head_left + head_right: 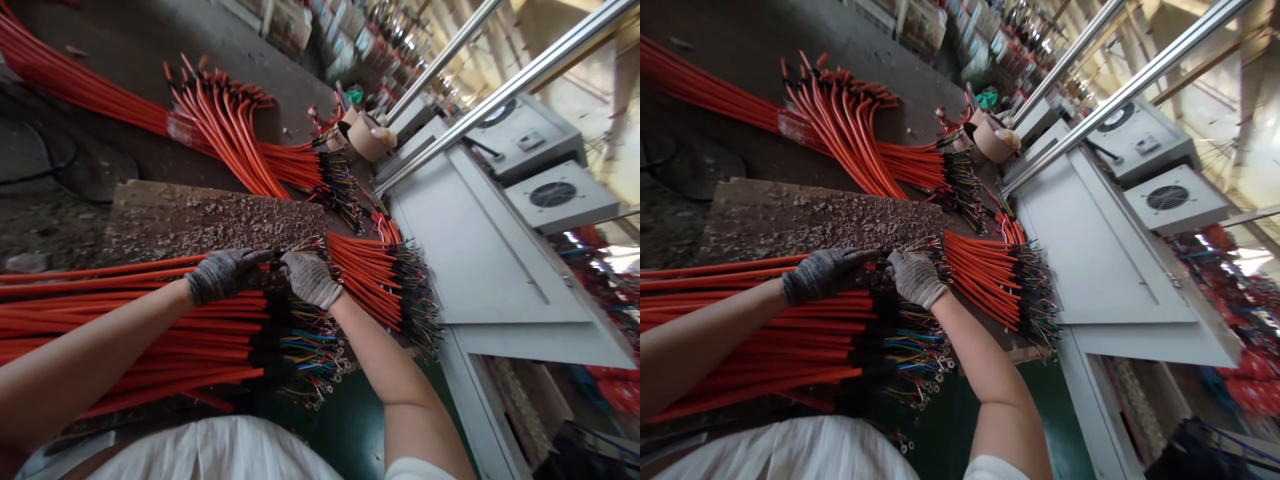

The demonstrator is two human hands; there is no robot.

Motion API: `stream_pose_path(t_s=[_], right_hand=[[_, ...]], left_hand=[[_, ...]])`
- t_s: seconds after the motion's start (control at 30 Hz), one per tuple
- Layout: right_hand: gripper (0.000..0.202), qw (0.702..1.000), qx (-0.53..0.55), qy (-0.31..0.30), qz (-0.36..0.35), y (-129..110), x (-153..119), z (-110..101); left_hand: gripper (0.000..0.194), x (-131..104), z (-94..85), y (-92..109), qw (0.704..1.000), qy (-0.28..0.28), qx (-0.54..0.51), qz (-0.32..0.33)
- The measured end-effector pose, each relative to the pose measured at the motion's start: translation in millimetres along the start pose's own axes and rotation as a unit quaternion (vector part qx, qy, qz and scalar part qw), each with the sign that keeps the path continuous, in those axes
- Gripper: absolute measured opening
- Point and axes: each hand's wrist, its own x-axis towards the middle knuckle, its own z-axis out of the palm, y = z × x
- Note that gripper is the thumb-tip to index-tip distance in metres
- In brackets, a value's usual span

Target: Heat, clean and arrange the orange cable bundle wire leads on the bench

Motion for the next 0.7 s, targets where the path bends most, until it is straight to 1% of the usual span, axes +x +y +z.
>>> stream_pose_path(t_s=[0.13,0.23,0.33,0.37,0.43,0.5,0.57,0.63,0.7], right_hand=[[0.033,1.000,-0.004,0.020,0.002,-2,0,-2],[0.035,1.000,0.013,0.022,-0.003,6,-5,-10],[0.049,0.999,0.006,-0.005,0.053,20,-18,-25],[0.050,0.997,0.014,-0.015,0.070,24,-22,-30],[0.037,0.996,0.061,-0.024,0.061,32,-29,-37],[0.025,0.995,0.093,-0.021,0.036,36,-27,-39],[0.024,0.997,0.053,-0.026,0.043,37,-20,-36],[0.027,0.998,-0.022,-0.019,0.055,36,-11,-30],[0.028,0.997,-0.050,0.029,0.048,32,-6,-26]], left_hand=[[0.042,4,0.4,-3,0.998,0.012,-0.054,0.038],[0.042,5,6.1,-10,0.992,0.040,-0.109,0.054],[0.044,5,11.7,-18,0.989,0.072,-0.120,0.047],[0.043,5,12.6,-19,0.989,0.074,-0.117,0.042],[0.042,5,12.3,-17,0.992,0.067,-0.101,0.032],[0.041,6,9.4,-12,0.997,0.040,-0.061,0.022],[0.035,9,4.6,-5,1.000,0.023,-0.005,-0.009],[0.028,13,-0.3,0,0.997,0.027,0.045,-0.057],[0.025,15,-3.3,0,0.994,0.021,0.067,-0.085]])
